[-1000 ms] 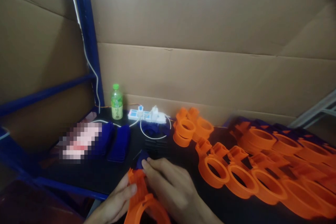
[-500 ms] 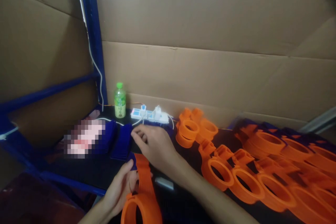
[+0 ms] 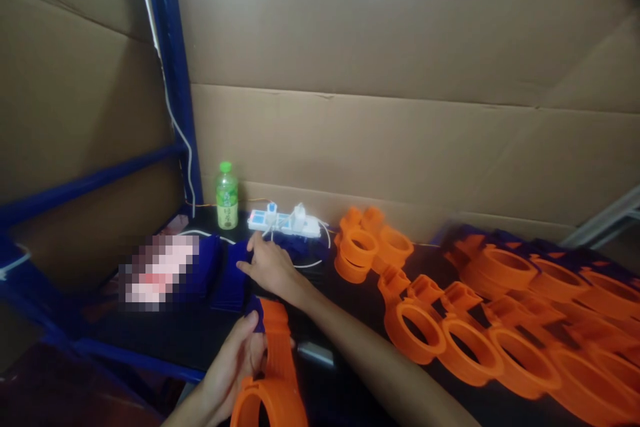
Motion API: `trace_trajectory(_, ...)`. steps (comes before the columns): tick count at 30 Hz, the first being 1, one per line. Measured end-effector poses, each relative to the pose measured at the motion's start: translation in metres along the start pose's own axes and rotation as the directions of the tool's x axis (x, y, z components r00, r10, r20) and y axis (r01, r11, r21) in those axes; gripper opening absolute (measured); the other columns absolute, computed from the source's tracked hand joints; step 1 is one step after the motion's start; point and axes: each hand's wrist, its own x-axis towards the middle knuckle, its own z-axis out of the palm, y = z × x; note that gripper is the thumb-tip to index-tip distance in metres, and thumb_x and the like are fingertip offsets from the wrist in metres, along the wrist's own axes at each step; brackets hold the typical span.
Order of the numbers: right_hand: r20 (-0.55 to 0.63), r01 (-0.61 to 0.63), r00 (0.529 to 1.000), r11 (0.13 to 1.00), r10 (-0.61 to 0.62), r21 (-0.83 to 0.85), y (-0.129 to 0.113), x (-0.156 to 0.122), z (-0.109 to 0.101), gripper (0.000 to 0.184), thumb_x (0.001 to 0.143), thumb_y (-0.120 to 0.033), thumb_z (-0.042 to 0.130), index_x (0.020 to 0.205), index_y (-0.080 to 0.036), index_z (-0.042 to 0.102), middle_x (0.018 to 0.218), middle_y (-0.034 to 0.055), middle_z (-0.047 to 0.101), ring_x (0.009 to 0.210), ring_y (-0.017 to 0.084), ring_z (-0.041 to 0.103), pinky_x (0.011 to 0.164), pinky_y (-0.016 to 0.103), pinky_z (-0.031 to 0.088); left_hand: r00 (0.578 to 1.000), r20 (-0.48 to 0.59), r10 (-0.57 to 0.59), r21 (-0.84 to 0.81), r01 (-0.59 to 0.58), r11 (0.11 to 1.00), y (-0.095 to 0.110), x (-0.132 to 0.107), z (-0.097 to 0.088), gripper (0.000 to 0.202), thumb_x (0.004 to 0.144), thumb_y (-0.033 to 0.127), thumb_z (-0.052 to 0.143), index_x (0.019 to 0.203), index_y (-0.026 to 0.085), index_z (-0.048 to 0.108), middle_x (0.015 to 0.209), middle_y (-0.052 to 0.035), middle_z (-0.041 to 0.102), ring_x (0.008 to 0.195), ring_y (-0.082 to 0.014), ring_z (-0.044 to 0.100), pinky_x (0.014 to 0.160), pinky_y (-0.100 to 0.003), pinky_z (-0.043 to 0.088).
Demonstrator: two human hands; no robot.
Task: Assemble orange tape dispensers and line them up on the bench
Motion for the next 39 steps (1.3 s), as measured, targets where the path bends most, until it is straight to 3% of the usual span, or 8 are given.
trace_trajectory(6, -0.045, 0.048, 0.998, 0.999, -0.049, -0.005, -0.004, 0.001, -0.003, 0.027, 0.086, -0.03, 0.06, 0.109, -0.02, 0.049, 0.084, 0.002, 0.066, 0.069, 0.016, 0.063, 0.059, 0.024, 0.036, 0.998, -0.033, 0.057, -0.022, -0.058, 0.998, -0.004, 0.004, -0.006, 0.038, 0.084, 0.045, 0.064, 0.099, 0.011, 0.074, 0.075, -0.0138, 0.078, 0.066, -0.0286, 0.074, 0.061, -0.036, 0.056)
trace_trajectory(11, -0.131, 0.089, 0.987, 0.996, -0.09, -0.014, -0.006, -0.009, -0.033, 0.031, 0.09, -0.026, 0.054, 0.119, -0.02, 0.046, 0.082, 0.0008, 0.066, 0.07, 0.016, 0.064, 0.061, 0.024, 0.038, 0.988, -0.077, 0.131, 0.013, -0.13, 0.991, -0.007, 0.007, -0.011, 0.034, 0.082, 0.037, 0.069, 0.107, 0.014, 0.069, 0.079, -0.0119, 0.078, 0.077, -0.0293, 0.074, 0.065, -0.037, 0.057)
trace_trajectory(15, -0.229, 0.103, 0.968, 0.994, -0.106, -0.025, 0.003, -0.038, -0.064, 0.04, 0.093, -0.025, 0.052, 0.132, -0.023, 0.041, 0.085, 0.0002, 0.067, 0.072, 0.016, 0.064, 0.062, 0.024, 0.042, 0.983, -0.013, 0.182, 0.042, -0.181, 0.983, -0.006, 0.008, -0.011, 0.034, 0.086, 0.038, 0.065, 0.108, 0.012, 0.068, 0.09, -0.0152, 0.078, 0.087, -0.0307, 0.073, 0.074, -0.04, 0.057)
trace_trajectory(18, -0.365, 0.151, 0.914, 0.983, -0.178, -0.103, 0.013, -0.074, -0.077, 0.043, 0.093, -0.023, 0.054, 0.135, -0.025, 0.044, 0.099, 0.0031, 0.068, 0.082, 0.017, 0.066, 0.068, 0.027, 0.048, 0.97, 0.04, 0.24, 0.034, -0.241, 0.97, -0.005, 0.007, -0.008, 0.025, 0.09, 0.032, 0.062, 0.108, 0.016, 0.067, 0.101, -0.0144, 0.077, 0.097, -0.0299, 0.071, 0.083, -0.042, 0.054)
trace_trajectory(21, -0.396, 0.233, 0.87, 0.953, -0.294, -0.194, 0.019, -0.111, -0.078, 0.029, 0.095, -0.021, 0.052, 0.123, -0.024, 0.058, 0.102, 0.0041, 0.067, 0.09, 0.017, 0.065, 0.073, 0.028, 0.051, 0.96, 0.076, 0.27, 0.024, -0.273, 0.962, -0.004, 0.005, -0.005, 0.017, 0.091, 0.025, 0.061, 0.104, 0.018, 0.068, 0.113, -0.0137, 0.074, 0.107, -0.0303, 0.067, 0.09, -0.045, 0.052)
trace_trajectory(24, -0.391, 0.325, 0.833, 0.918, -0.391, -0.227, 0.021, -0.141, -0.074, 0.026, 0.096, -0.014, 0.049, 0.115, -0.02, 0.065, 0.097, 0.0051, 0.065, 0.085, 0.015, 0.063, 0.068, 0.025, 0.052, 0.954, 0.101, 0.283, 0.031, -0.288, 0.957, -0.004, 0.006, -0.005, 0.017, 0.09, 0.022, 0.061, 0.105, 0.018, 0.068, 0.12, -0.0132, 0.071, 0.115, -0.0321, 0.063, 0.094, -0.049, 0.049)
trace_trajectory(30, -0.395, 0.449, 0.737, 0.834, -0.549, -0.321, 0.015, -0.163, -0.07, 0.023, 0.09, -0.006, 0.056, 0.11, -0.011, 0.067, 0.092, 0.0084, 0.064, 0.079, 0.015, 0.057, 0.064, 0.027, 0.049, 0.953, 0.087, 0.289, 0.071, -0.296, 0.953, -0.007, 0.01, -0.011, 0.023, 0.086, 0.018, 0.065, 0.109, 0.021, 0.067, 0.113, -0.0098, 0.074, 0.118, -0.0325, 0.06, 0.097, -0.051, 0.046)
trace_trajectory(39, -0.322, 0.439, 0.762, 0.814, -0.562, -0.38, 0.01, -0.168, -0.068, 0.024, 0.095, -0.008, 0.048, 0.107, -0.011, 0.068, 0.089, 0.0079, 0.064, 0.076, 0.015, 0.055, 0.062, 0.026, 0.047, 0.951, 0.108, 0.289, 0.11, -0.3, 0.948, -0.011, 0.012, -0.02, 0.023, 0.089, 0.018, 0.061, 0.112, 0.02, 0.063, 0.112, -0.0108, 0.072, 0.107, -0.0293, 0.065, 0.088, -0.045, 0.052)
